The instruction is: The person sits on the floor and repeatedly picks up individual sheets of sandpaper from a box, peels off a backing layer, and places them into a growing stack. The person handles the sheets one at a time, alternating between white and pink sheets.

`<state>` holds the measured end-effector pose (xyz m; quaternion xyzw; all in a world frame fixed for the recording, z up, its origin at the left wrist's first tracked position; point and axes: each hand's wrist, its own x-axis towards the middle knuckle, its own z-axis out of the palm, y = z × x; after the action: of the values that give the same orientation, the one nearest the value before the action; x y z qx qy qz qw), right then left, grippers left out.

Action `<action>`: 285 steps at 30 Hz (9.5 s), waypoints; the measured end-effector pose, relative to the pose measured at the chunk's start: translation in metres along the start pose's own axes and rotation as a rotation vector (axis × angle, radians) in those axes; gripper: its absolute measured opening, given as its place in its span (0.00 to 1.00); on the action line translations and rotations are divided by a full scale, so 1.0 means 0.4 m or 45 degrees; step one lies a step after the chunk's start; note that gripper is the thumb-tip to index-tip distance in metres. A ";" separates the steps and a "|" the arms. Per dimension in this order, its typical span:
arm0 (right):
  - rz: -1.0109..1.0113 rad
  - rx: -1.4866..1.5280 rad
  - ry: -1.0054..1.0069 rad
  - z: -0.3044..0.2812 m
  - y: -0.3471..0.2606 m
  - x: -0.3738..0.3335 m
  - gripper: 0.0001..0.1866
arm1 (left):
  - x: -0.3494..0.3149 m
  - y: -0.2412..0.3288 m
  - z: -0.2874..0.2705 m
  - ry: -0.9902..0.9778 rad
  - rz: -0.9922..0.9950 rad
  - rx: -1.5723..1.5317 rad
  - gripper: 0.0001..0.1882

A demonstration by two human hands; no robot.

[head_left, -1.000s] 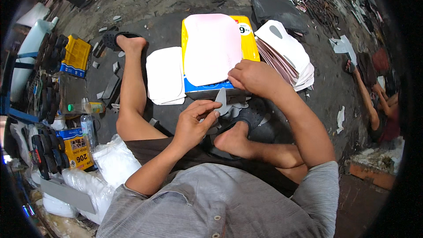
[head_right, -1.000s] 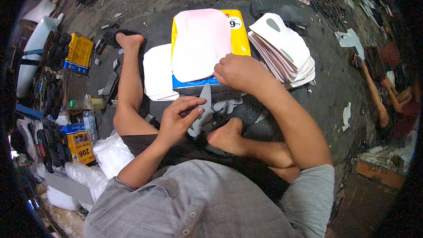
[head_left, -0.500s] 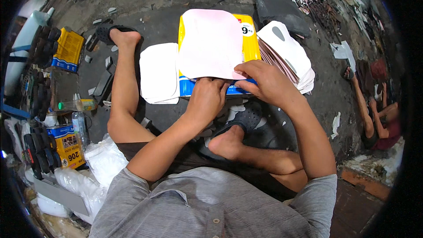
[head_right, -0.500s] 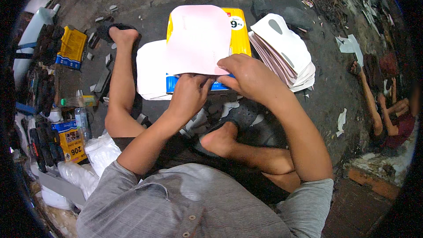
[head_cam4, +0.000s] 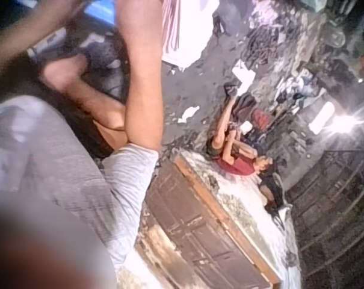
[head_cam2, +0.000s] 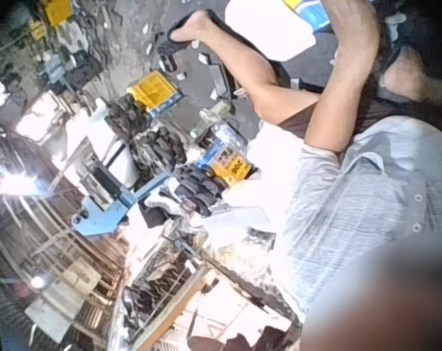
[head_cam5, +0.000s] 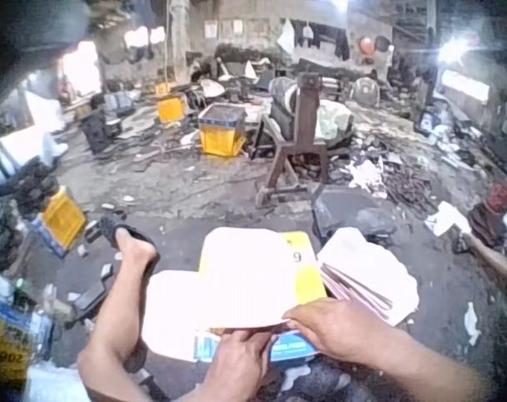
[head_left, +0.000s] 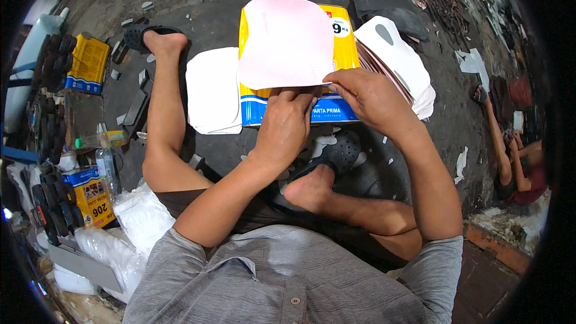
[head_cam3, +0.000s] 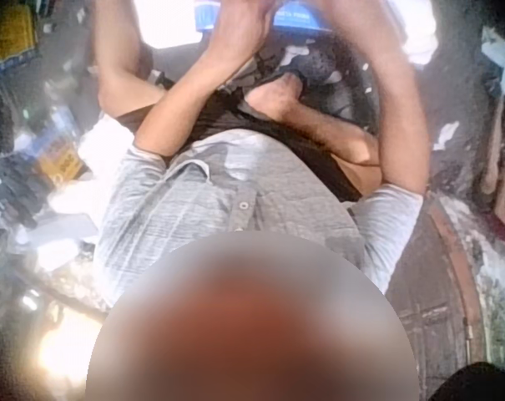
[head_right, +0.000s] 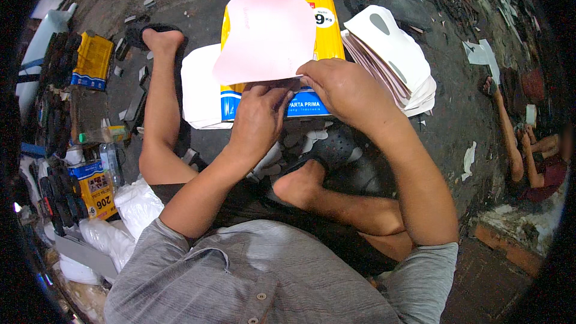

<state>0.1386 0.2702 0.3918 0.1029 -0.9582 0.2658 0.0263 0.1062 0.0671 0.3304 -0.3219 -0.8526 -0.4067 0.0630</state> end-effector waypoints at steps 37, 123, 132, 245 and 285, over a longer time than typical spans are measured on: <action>0.160 0.022 0.093 -0.049 -0.005 0.022 0.13 | 0.007 -0.004 0.011 0.012 0.032 0.022 0.10; 0.596 0.676 -0.139 0.173 -0.219 -0.123 0.20 | -0.281 -0.105 -0.129 -0.445 -1.080 -1.495 0.14; 0.672 1.077 0.071 0.209 -0.206 -0.198 0.07 | -0.282 -0.043 -0.139 -0.435 -1.014 -1.619 0.12; -0.047 -0.067 0.058 -0.036 -0.053 0.067 0.16 | 0.109 -0.071 -0.236 -0.158 0.243 0.488 0.16; 0.137 0.065 0.082 0.040 -0.054 0.027 0.11 | 0.001 -0.025 -0.034 0.014 0.077 0.111 0.08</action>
<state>0.1328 0.2416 0.3901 0.0432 -0.9540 0.2941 0.0400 0.0978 0.0526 0.3328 -0.3422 -0.8591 -0.3688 0.0939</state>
